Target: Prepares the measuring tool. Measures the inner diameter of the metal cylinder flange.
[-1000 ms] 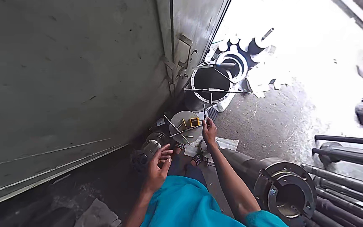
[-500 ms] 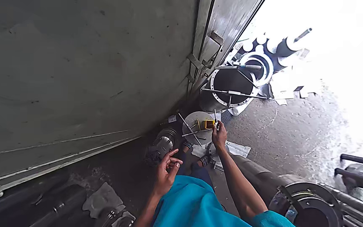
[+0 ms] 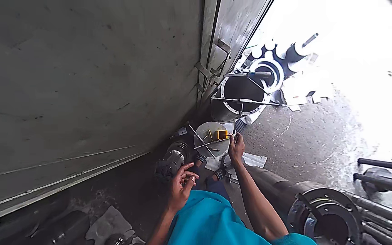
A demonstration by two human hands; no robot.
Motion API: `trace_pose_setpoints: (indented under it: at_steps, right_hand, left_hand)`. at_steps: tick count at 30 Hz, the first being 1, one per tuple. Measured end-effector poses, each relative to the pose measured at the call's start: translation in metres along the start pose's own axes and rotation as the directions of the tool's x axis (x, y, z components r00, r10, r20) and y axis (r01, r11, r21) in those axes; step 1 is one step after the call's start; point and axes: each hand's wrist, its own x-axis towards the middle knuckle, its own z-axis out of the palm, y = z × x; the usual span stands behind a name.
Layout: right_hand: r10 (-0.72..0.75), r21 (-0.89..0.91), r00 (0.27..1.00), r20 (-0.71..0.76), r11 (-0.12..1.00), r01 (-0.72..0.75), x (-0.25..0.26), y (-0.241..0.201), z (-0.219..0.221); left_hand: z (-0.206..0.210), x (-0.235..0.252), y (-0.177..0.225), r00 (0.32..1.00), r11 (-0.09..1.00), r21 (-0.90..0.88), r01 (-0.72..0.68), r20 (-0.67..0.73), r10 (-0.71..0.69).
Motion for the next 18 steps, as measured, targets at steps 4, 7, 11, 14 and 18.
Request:
trace_pose_setpoints:
  at_steps: [4,7,11,14,18]
  right_hand:
    - [-0.022,0.076,0.998,-0.065,0.997,0.027,-0.017,-0.026,-0.029]
    - [-0.068,0.060,0.994,-0.088,0.996,0.073,-0.027,-0.042,-0.041]
    - [-0.108,-0.004,0.990,-0.095,0.994,0.108,-0.028,-0.036,-0.036]
    - [-0.087,-0.047,0.995,-0.049,0.995,0.085,-0.017,-0.015,-0.019]
    - [0.005,-0.022,0.999,-0.044,1.000,-0.006,-0.009,-0.011,-0.010]
  left_hand:
    - [0.000,0.005,-0.004,1.000,0.999,-0.046,-0.001,0.009,0.002]
    - [0.002,0.008,-0.002,1.000,0.998,-0.064,-0.020,-0.002,0.020]
    - [-0.001,0.007,0.002,0.999,0.996,-0.078,-0.040,-0.037,0.037]
    - [-0.004,0.002,0.000,0.999,0.997,-0.072,-0.032,-0.037,0.029]
    - [-0.002,-0.002,-0.001,0.998,0.996,-0.073,-0.042,-0.048,0.038]
